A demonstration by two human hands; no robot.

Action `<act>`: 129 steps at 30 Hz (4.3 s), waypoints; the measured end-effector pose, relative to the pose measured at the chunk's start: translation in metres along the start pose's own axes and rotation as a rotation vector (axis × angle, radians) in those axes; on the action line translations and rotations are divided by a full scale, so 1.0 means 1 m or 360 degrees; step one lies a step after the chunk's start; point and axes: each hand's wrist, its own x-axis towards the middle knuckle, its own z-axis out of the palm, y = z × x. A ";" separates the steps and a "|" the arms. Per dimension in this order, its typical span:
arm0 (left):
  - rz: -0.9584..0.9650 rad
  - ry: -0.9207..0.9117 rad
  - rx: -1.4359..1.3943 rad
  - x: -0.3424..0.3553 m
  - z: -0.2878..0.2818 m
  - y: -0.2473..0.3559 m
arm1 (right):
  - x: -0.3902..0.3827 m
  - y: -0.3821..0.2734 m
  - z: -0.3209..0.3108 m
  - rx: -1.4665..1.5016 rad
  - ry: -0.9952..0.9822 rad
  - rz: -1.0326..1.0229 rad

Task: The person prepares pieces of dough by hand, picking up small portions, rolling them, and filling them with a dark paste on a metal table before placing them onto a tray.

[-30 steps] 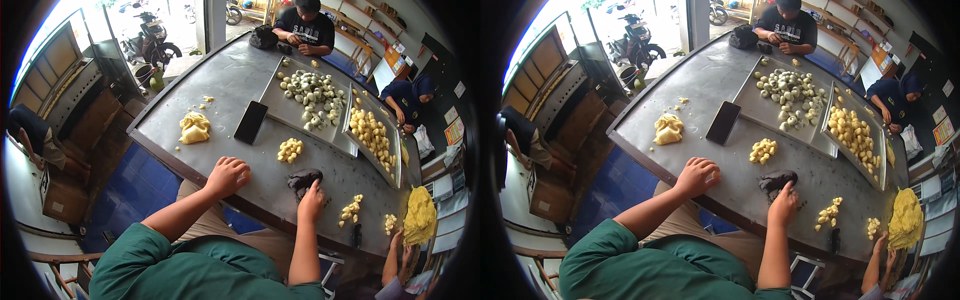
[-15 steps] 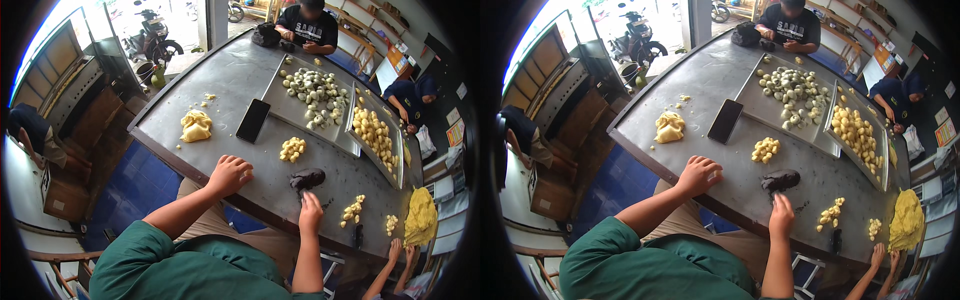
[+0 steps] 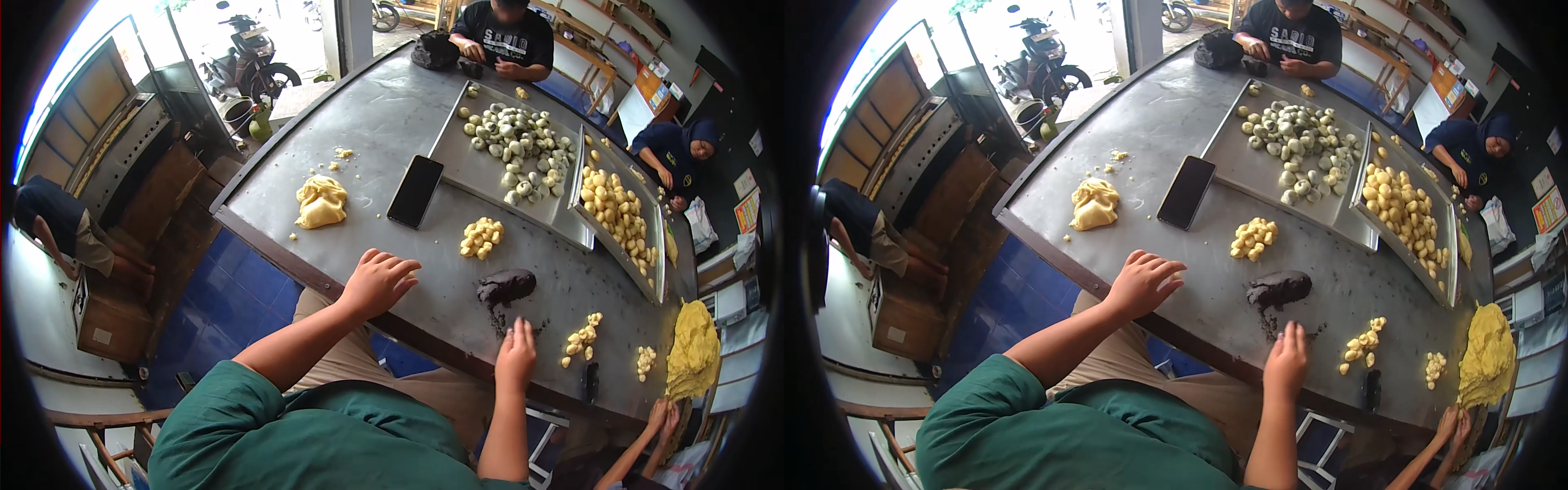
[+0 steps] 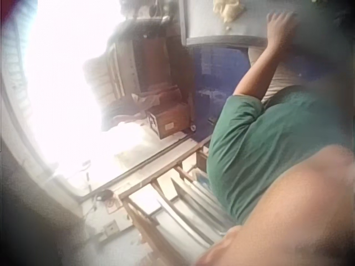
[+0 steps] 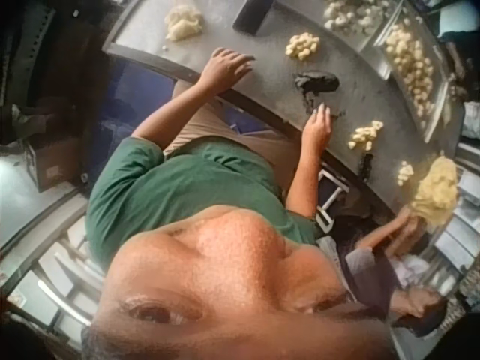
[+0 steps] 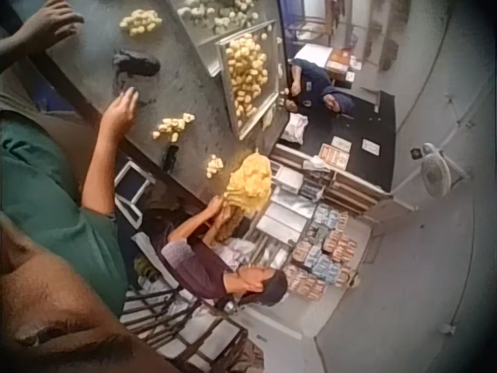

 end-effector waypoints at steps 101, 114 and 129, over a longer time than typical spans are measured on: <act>-0.0084 -0.0465 -0.0770 -0.020 -0.028 0.069 | -0.013 -0.116 -0.019 0.1154 -0.0529 -0.0125; -0.0099 -0.0607 -0.0610 -0.025 -0.028 0.055 | -0.018 -0.133 -0.018 0.0782 -0.0243 -0.0595; 0.0113 -0.0665 -0.0500 -0.034 -0.017 0.057 | -0.014 -0.139 -0.025 0.0439 -0.0350 -0.0944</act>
